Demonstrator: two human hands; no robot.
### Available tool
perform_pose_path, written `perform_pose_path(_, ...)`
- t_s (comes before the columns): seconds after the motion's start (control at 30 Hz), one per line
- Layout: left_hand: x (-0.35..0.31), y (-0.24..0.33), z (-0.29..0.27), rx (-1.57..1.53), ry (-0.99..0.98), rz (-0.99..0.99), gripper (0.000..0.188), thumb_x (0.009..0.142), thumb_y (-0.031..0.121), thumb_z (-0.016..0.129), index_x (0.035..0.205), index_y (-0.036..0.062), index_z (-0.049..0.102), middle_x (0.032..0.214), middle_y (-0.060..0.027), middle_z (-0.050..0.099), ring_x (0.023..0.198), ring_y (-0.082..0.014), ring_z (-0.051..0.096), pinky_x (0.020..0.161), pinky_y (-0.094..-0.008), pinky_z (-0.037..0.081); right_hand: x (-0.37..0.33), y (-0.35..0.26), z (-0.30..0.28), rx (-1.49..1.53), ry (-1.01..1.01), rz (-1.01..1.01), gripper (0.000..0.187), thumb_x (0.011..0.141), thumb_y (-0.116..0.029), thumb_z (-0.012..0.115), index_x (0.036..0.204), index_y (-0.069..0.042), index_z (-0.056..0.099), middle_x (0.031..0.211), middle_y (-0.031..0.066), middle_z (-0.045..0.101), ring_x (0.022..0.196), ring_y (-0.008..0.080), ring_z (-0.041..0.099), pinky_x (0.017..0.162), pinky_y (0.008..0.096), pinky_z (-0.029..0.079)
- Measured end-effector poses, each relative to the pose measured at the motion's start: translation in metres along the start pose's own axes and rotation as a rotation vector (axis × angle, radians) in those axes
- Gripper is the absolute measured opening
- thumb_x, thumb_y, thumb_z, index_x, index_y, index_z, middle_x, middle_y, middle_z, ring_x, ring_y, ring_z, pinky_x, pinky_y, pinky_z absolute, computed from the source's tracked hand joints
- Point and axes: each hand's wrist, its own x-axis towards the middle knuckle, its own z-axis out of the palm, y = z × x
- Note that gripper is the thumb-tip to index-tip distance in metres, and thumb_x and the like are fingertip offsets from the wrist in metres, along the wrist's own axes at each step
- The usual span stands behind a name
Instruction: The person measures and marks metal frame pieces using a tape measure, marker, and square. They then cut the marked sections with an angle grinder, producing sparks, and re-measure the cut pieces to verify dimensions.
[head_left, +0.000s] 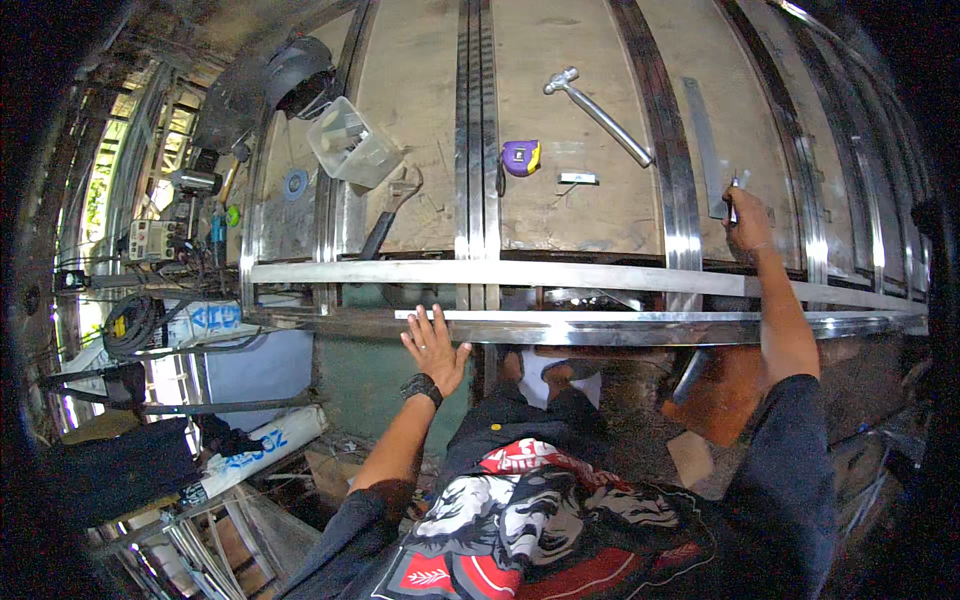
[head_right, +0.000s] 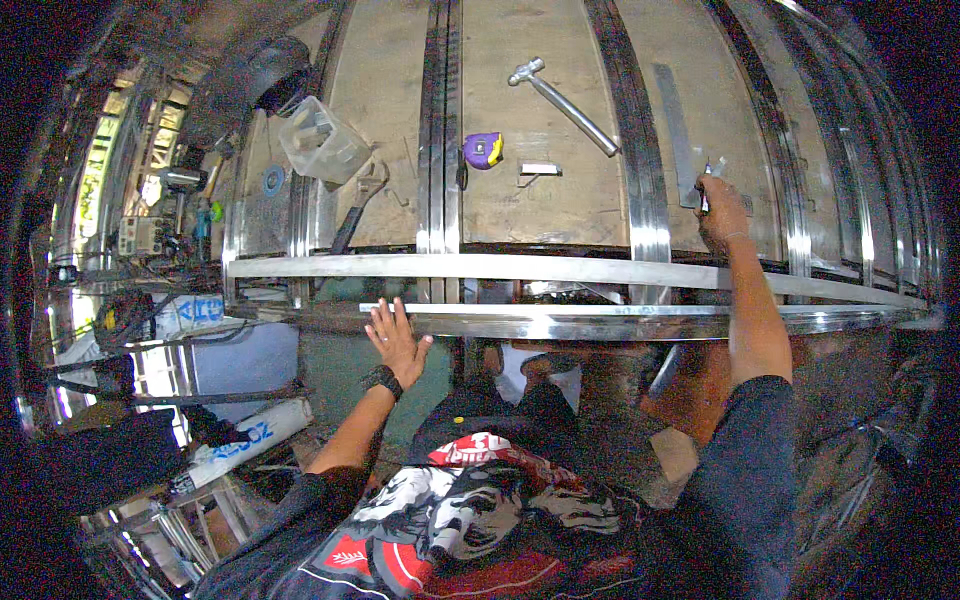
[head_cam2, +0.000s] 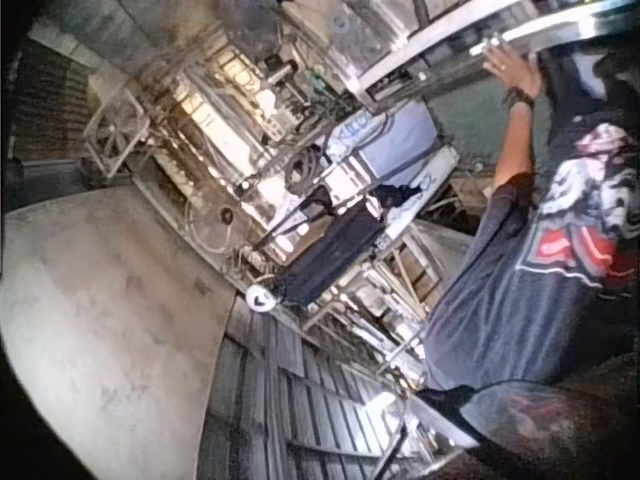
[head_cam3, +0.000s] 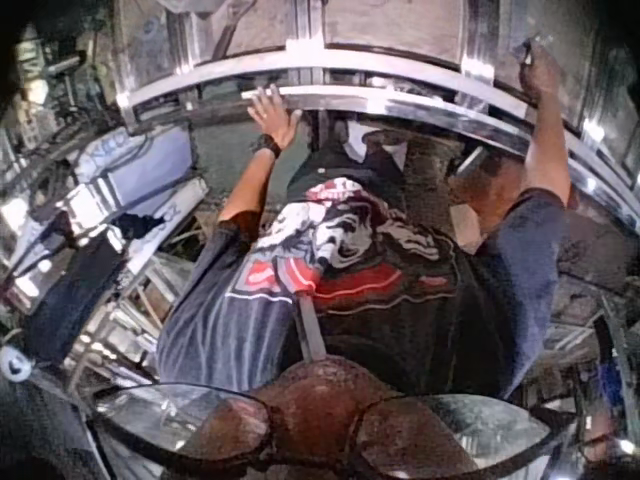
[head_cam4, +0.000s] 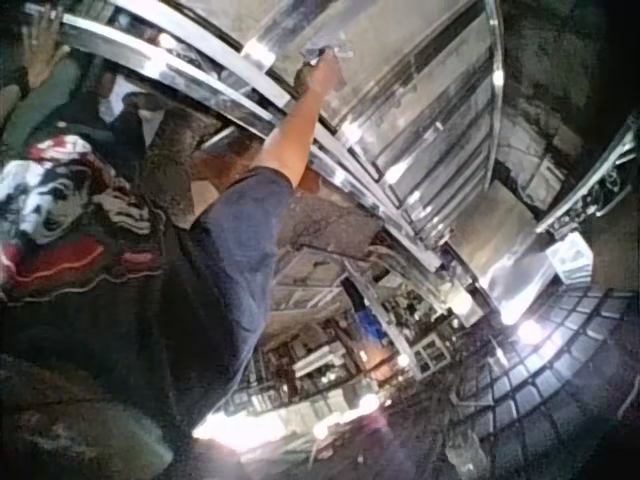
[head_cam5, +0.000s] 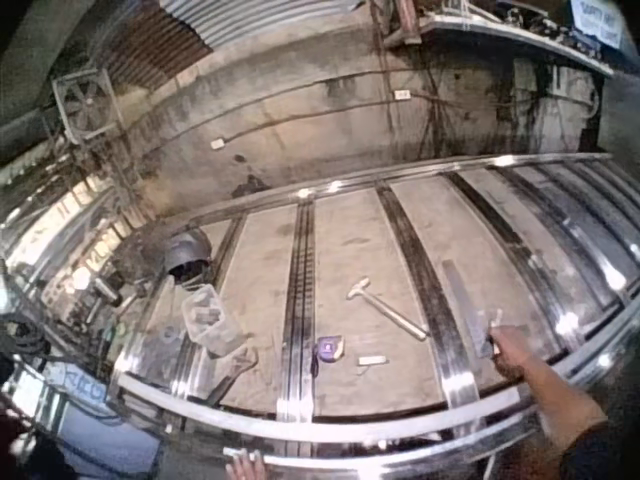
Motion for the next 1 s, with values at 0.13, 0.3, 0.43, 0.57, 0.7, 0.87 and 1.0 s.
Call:
perform_pose_path(0.13, 0.002, -0.006, 0.008, 0.023, 0.016, 0.012, 0.098, 0.099, 0.050, 0.055, 0.164, 0.0018, 0.000, 0.167, -0.0322, -0.005, 0.154, -0.0538, -0.008, 0.118, -0.0701, -0.006, 0.000, -0.008, -0.004, 0.109, -0.030, -0.105, 0.045, 0.085, -0.007, 0.075, 0.123, -0.008, 0.052, 0.113, 0.0190, 0.064, 0.108, 0.0433, 0.060, 0.094, 0.0479, 0.048)
perform_pose_path(0.3, 0.001, -0.010, 0.003, 0.024, -0.012, -0.006, 0.105, 0.094, 0.052, 0.060, 0.164, 0.0018, 0.001, 0.168, -0.0319, -0.005, 0.154, -0.0529, -0.008, 0.118, -0.0698, -0.008, -0.006, -0.040, -0.012, 0.412, 0.311, -0.055, 0.034, 0.096, -0.018, 0.071, 0.121, -0.005, 0.053, 0.106, 0.0166, 0.063, 0.103, 0.0348, 0.061, 0.092, 0.0411, 0.048)
perform_pose_path(0.43, -0.002, -0.004, -0.018, -0.022, 0.014, 0.075, 0.098, 0.091, 0.034, 0.065, 0.163, 0.0019, 0.008, 0.168, -0.0308, -0.002, 0.155, -0.0508, -0.004, 0.118, -0.0698, -0.005, -0.001, -0.068, -0.045, 0.572, 0.767, 0.078, 0.034, 0.101, -0.031, 0.067, 0.116, -0.004, 0.056, 0.108, 0.0088, 0.060, 0.101, 0.0199, 0.053, 0.094, 0.0368, 0.044)
perform_pose_path(0.57, 0.022, 0.029, -0.070, -0.055, 0.146, 0.520, 0.062, 0.093, 0.026, 0.061, 0.149, 0.0032, 0.045, 0.153, -0.0262, 0.042, 0.145, -0.0447, 0.036, 0.118, -0.0619, 0.021, -0.057, -0.116, -0.107, 0.625, 1.285, 0.466, 0.033, 0.102, -0.032, 0.066, 0.109, -0.001, 0.058, 0.107, 0.0091, 0.059, 0.105, 0.0207, 0.052, 0.099, 0.0358, 0.039)
perform_pose_path(0.7, 0.068, 0.064, -0.082, -0.090, -0.168, 0.566, 0.035, 0.094, 0.025, 0.060, 0.122, 0.0050, 0.065, 0.108, -0.0184, 0.067, 0.103, -0.0402, 0.063, 0.092, -0.0515, 0.046, -0.148, -0.198, -0.139, 0.852, 1.392, 0.475, 0.028, 0.104, -0.025, 0.063, 0.116, -0.003, 0.050, 0.099, 0.0166, 0.066, 0.084, 0.0228, 0.066, 0.075, 0.0332, 0.054)
perform_pose_path(0.87, 0.106, 0.056, -0.066, -0.325, -0.441, 0.674, 0.023, 0.091, 0.024, 0.069, 0.101, 0.0029, 0.072, 0.088, -0.0159, 0.069, 0.080, -0.0293, 0.067, 0.069, -0.0426, 0.050, -0.248, -0.334, -0.142, 1.219, 1.351, 0.608, 0.026, 0.107, -0.032, 0.051, 0.115, -0.008, 0.043, 0.096, 0.0250, 0.069, 0.075, 0.0319, 0.072, 0.064, 0.0416, 0.063)
perform_pose_path(1.0, 0.107, 0.070, -0.107, -0.503, -0.885, 0.407, 0.019, 0.093, 0.020, 0.070, 0.102, 0.0036, 0.073, 0.076, -0.0048, 0.067, 0.067, -0.0126, 0.061, 0.059, -0.0292, 0.047, -0.286, -0.418, -0.095, 1.369, 1.248, 0.849, 0.024, 0.106, -0.030, 0.051, 0.112, -0.008, 0.043, 0.092, 0.0240, 0.068, 0.072, 0.0325, 0.071, 0.058, 0.0425, 0.062)
